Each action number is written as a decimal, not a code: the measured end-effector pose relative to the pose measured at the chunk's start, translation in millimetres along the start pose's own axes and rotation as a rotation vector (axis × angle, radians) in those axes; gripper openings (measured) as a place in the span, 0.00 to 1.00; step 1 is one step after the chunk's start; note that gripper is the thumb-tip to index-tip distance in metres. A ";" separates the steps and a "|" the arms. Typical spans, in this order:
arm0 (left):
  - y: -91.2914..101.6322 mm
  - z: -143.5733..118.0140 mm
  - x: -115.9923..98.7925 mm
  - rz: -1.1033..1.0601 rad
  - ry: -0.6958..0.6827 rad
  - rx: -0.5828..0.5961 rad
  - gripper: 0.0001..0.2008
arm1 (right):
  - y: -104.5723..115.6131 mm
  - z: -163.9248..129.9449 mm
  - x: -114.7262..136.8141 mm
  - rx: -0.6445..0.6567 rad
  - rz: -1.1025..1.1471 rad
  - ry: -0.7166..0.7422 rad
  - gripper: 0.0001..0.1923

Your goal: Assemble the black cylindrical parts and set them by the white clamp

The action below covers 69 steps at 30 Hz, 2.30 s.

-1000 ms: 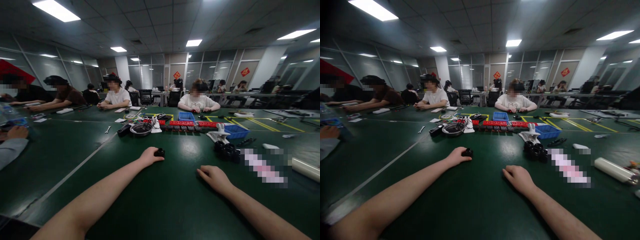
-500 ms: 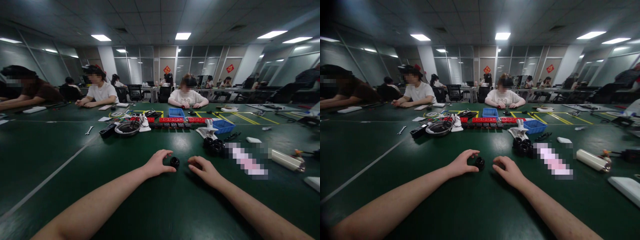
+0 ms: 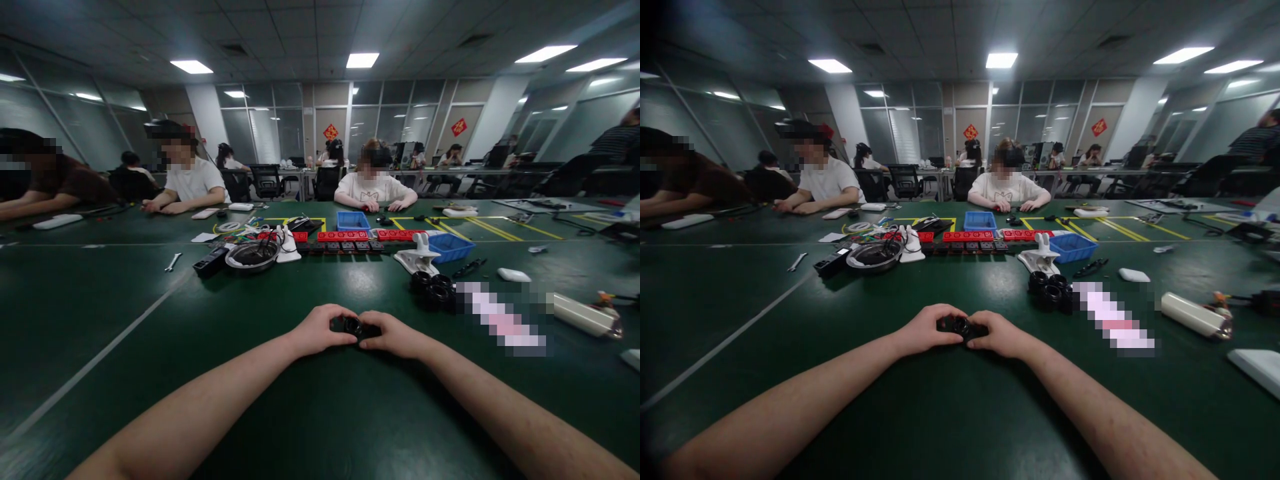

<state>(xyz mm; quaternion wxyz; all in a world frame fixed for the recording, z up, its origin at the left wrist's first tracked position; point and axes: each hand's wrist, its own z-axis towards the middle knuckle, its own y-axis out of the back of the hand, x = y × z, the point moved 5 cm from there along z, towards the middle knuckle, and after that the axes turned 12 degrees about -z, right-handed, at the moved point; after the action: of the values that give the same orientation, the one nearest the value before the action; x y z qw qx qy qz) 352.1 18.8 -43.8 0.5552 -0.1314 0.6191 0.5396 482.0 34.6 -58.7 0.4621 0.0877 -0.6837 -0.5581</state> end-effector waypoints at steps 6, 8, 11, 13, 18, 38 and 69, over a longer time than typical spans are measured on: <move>-3.1 -0.9 -2.2 0.060 -0.008 -0.019 0.17 | -2.6 -0.3 -3.4 -0.021 -0.010 0.052 0.09; -4.7 -1.9 -3.3 0.106 0.002 -0.045 0.17 | -4.1 -0.9 -4.2 -0.044 -0.037 0.031 0.09; -9.4 -3.6 -6.1 0.153 0.024 -0.094 0.16 | -7.9 -2.9 -6.2 -0.126 -0.127 -0.107 0.12; -12.3 -4.7 -7.4 0.191 0.054 -0.155 0.15 | -10.5 -5.1 -4.5 -0.201 -0.248 -0.223 0.13; -15.9 -6.9 -8.1 0.280 0.107 -0.307 0.14 | -13.9 -9.2 9.8 -0.317 -0.584 -0.437 0.11; -10.0 -1.0 -14.3 0.139 -0.038 -0.022 0.16 | -4.7 -8.8 -8.4 -0.077 0.071 -0.014 0.11; -8.8 -2.0 -7.8 0.051 0.060 -0.018 0.22 | -5.2 -13.2 2.5 -0.035 0.058 -0.021 0.17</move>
<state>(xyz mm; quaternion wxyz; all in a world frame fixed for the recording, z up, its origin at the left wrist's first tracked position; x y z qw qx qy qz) 360.4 10.4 -42.3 0.5213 -0.1367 0.6336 0.5551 488.2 22.0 -62.4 0.4724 0.0537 -0.6809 -0.5571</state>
